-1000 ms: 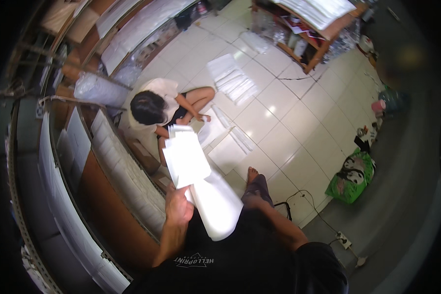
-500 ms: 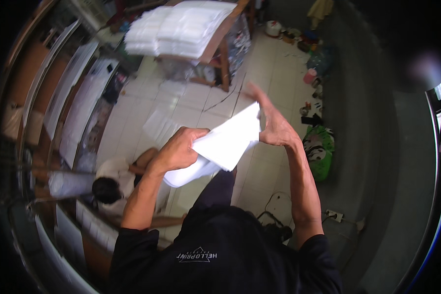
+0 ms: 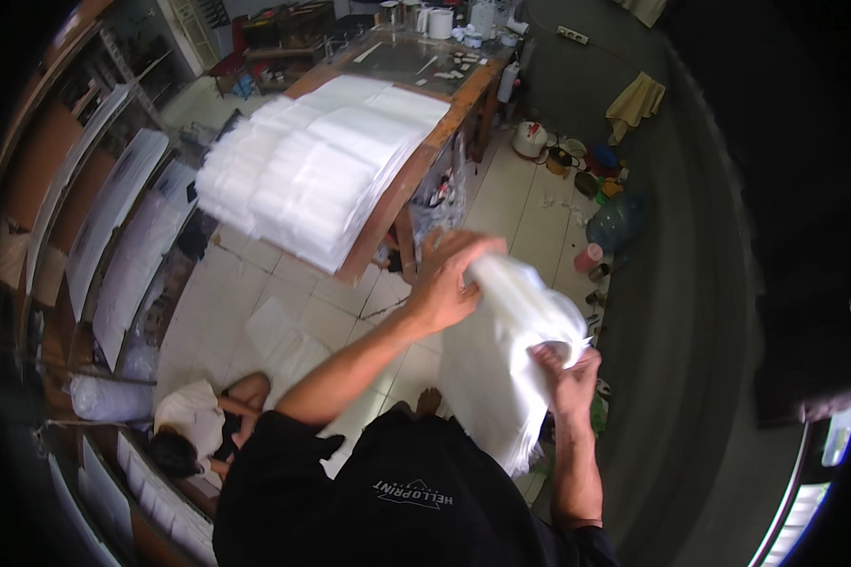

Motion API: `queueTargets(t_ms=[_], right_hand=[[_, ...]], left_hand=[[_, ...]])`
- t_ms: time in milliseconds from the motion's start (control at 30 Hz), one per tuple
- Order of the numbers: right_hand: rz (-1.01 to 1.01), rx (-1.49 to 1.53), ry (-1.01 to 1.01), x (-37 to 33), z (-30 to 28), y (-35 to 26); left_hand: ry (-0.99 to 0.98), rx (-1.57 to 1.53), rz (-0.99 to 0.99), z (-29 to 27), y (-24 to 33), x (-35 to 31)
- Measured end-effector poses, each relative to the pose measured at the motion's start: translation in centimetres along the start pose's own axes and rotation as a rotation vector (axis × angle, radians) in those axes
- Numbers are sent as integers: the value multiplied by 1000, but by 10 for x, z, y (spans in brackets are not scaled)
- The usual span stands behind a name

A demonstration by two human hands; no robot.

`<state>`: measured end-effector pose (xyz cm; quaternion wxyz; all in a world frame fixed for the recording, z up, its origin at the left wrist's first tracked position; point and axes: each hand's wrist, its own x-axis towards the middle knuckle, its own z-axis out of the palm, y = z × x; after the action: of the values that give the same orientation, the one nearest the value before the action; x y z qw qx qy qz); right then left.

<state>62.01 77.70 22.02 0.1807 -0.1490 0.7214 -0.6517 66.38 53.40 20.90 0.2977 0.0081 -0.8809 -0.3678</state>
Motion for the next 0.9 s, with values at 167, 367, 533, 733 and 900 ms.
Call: queueTargets(t_ms=[167,367,533,733,900], right_hand=[[-201,237,396,155,-27,-57],[-489,391,418,358,-45,-98],[-558,385,390,499,-27,-140],[-604,392,396,649,12,-178],[-574,350,332,769,67,-166]], left_hand=[[392,-489,-848,108,-89,66],[-170,-2061,-910,237,-127,176],[-217,-2655,-209,312,-184,338],[413,-2113,-510,272,-269,468],[535,-1961,-495,215,-392,525]])
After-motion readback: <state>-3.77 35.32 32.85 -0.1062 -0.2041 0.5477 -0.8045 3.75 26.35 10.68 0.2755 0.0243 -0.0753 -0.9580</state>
